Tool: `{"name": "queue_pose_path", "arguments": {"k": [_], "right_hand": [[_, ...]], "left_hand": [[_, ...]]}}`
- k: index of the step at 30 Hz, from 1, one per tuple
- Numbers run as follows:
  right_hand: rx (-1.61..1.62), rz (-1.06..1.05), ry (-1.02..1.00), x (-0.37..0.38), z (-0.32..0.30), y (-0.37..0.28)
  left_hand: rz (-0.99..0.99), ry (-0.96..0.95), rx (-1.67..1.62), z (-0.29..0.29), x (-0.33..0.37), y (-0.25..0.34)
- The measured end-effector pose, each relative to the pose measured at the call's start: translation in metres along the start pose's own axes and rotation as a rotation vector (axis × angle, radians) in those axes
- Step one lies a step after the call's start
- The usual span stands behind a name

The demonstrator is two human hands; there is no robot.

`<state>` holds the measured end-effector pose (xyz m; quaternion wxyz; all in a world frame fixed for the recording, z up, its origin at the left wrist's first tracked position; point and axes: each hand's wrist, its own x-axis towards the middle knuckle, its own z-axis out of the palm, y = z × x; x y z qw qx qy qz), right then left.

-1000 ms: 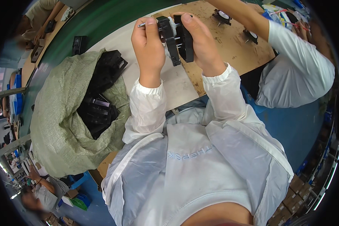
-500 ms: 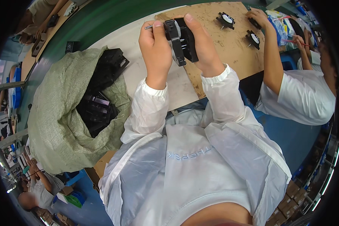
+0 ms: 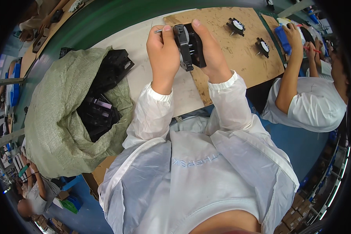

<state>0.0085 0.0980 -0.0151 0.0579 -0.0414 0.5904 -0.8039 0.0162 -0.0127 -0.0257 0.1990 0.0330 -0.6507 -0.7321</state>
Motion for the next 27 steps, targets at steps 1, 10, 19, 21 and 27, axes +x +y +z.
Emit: {"name": "queue_pose_path", "arguments": {"k": [1, 10, 19, 21, 27], "right_hand": [[0.017, -0.002, 0.013, 0.000, 0.001, 0.000], [0.045, 0.083, -0.030, 0.000, -0.002, 0.003], [-0.015, -0.035, 0.068, 0.010, 0.008, 0.010], [-0.277, -0.231, 0.104, 0.025, 0.010, 0.008], [-0.930, -0.302, -0.012, 0.121, 0.021, 0.010]], "left_hand": [[0.013, 0.000, 0.025, 0.000, 0.000, -0.003], [0.021, 0.034, 0.051, 0.003, -0.008, -0.003], [-0.027, -0.083, -0.090, -0.002, -0.008, -0.010], [0.013, -0.090, -0.023, -0.014, -0.005, -0.014], [0.378, -0.075, 0.916, -0.071, 0.006, -0.022]]}}
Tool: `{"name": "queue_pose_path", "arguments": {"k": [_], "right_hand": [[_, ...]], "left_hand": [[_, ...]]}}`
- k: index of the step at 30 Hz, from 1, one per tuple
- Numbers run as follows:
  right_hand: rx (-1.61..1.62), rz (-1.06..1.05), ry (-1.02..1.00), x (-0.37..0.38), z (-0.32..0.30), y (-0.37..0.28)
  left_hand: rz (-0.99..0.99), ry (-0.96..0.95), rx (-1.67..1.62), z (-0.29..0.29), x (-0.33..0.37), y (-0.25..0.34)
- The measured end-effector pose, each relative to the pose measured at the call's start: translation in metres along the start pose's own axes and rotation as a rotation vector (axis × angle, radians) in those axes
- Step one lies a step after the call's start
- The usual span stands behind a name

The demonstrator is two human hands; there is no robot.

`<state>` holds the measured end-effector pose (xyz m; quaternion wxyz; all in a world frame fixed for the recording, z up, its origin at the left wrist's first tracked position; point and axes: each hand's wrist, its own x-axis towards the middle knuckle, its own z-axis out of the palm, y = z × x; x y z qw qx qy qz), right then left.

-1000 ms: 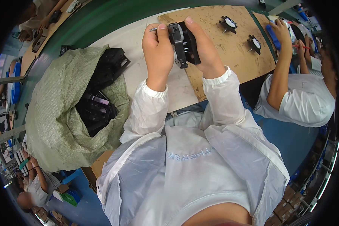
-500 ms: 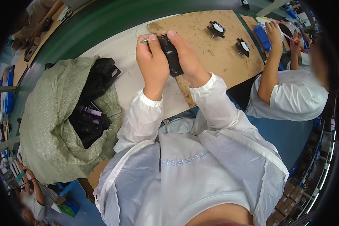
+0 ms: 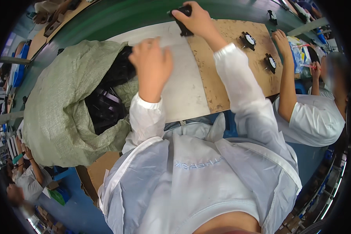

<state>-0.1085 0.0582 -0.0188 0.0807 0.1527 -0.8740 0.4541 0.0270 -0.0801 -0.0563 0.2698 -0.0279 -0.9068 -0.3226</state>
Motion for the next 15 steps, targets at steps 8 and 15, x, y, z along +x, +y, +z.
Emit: {"name": "queue_pose_path", "arguments": {"k": [8, 15], "right_hand": [[-0.898, -0.238, 0.181, 0.102, 0.048, 0.073], [0.027, -0.576, -0.331, -0.030, 0.007, 0.011]], "left_hand": [[-0.011, 0.055, 0.811, -0.036, 0.004, -0.026], [-0.129, 0.198, 0.087, -0.022, 0.020, 0.011]]}}
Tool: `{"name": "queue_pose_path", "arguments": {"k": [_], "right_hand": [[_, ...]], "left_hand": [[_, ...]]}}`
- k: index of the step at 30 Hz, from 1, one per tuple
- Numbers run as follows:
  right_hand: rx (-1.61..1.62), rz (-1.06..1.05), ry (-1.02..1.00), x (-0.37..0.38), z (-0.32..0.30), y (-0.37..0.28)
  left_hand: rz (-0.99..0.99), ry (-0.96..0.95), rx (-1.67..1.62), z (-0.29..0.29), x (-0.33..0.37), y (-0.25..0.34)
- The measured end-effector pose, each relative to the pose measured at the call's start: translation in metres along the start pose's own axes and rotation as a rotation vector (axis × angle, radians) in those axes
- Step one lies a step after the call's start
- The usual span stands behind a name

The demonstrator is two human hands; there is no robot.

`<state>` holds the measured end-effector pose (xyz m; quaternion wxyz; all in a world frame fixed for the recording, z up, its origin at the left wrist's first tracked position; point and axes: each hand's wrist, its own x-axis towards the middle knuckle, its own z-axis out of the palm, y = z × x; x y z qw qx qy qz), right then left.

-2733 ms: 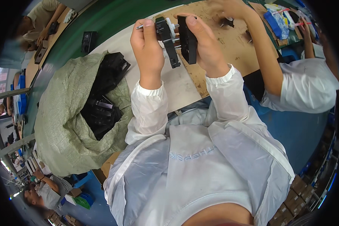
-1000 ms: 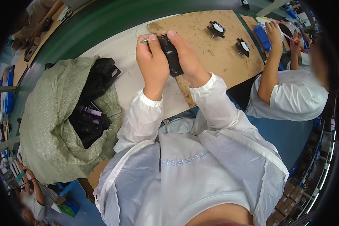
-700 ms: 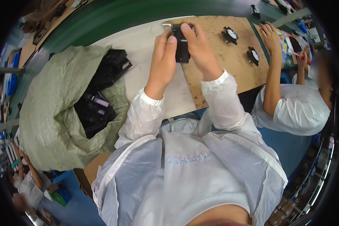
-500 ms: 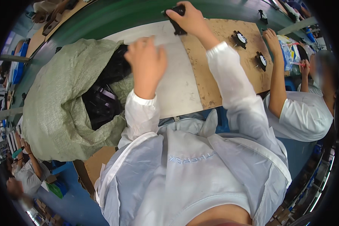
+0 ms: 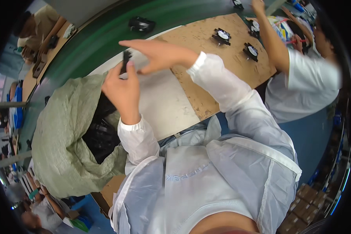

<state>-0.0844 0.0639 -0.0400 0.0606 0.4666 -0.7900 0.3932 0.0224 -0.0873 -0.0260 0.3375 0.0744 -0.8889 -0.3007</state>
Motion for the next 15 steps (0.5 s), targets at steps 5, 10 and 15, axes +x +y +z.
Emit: {"name": "queue_pose_path", "arguments": {"k": [5, 10, 15], "right_hand": [[-0.068, 0.273, 0.403, -0.072, -0.053, -0.020], [0.382, 0.561, 1.100, -0.157, -0.099, -0.017], [0.760, 0.542, 1.255, -0.213, -0.116, -0.024]], "left_hand": [[-0.162, -0.329, -0.823, 0.053, -0.011, 0.076], [0.036, -0.536, -0.632, 0.148, -0.021, 0.128], [0.232, -0.476, -0.189, 0.238, -0.045, 0.138]]}}
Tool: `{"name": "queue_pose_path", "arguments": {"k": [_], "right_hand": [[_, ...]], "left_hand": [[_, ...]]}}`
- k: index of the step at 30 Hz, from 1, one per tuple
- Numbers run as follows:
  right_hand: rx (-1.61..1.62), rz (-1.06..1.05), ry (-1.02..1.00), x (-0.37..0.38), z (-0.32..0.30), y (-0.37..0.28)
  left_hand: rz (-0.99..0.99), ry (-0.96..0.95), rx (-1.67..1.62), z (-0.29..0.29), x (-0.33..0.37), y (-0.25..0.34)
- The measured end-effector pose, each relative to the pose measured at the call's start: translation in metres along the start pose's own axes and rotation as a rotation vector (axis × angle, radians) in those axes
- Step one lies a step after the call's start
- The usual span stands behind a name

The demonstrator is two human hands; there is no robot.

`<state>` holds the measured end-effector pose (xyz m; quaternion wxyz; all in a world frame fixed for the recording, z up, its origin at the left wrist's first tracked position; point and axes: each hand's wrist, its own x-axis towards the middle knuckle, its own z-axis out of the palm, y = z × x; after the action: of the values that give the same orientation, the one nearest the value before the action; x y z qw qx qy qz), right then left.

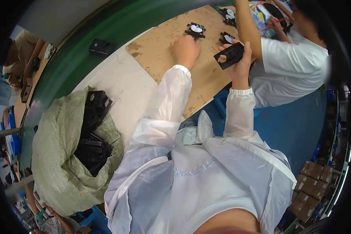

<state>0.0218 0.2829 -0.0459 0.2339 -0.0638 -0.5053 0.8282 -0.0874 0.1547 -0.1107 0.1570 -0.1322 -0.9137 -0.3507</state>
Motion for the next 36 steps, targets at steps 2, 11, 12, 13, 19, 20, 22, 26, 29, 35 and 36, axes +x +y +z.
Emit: {"name": "queue_pose_path", "arguments": {"k": [2, 11, 12, 13, 19, 20, 22, 26, 29, 35, 36], "right_hand": [[0.080, 0.036, -0.006, -0.010, -0.009, -0.006], [-0.070, -0.020, 0.019, -0.018, -0.024, -0.002], [-0.110, -0.038, 0.020, -0.017, -0.024, 0.003], [-0.098, -0.024, 0.010, -0.017, -0.018, 0.008], [-0.050, 0.010, -0.085, -0.015, 0.034, 0.025], [-0.047, 0.016, -0.082, -0.016, 0.044, 0.028], [-0.103, -0.008, -0.230, -0.017, 0.062, 0.032], [-0.258, -0.044, -0.335, -0.029, 0.106, 0.030], [-0.329, -0.045, -0.347, -0.036, 0.130, 0.024], [-0.319, 0.000, -0.367, -0.040, 0.150, 0.021], [-0.294, 0.010, -0.369, -0.040, 0.150, 0.022]], "left_hand": [[0.091, 0.048, 0.279, 0.022, 0.002, 0.000], [0.330, 0.373, 0.159, -0.016, 0.010, 0.006], [0.406, 0.472, 0.140, -0.031, 0.007, 0.001], [0.399, 0.472, 0.160, -0.043, 0.004, -0.002], [0.273, 0.544, -0.541, -0.117, -0.025, -0.011], [0.270, 0.539, -0.537, -0.132, -0.031, -0.009], [-0.043, 0.339, -1.046, -0.155, -0.038, -0.005], [-0.106, 0.309, -1.104, -0.173, -0.044, -0.014], [-0.124, 0.284, -1.126, -0.177, -0.047, -0.016], [-0.110, 0.272, -1.104, -0.182, -0.052, -0.020], [-0.106, 0.267, -1.097, -0.183, -0.053, -0.021]]}}
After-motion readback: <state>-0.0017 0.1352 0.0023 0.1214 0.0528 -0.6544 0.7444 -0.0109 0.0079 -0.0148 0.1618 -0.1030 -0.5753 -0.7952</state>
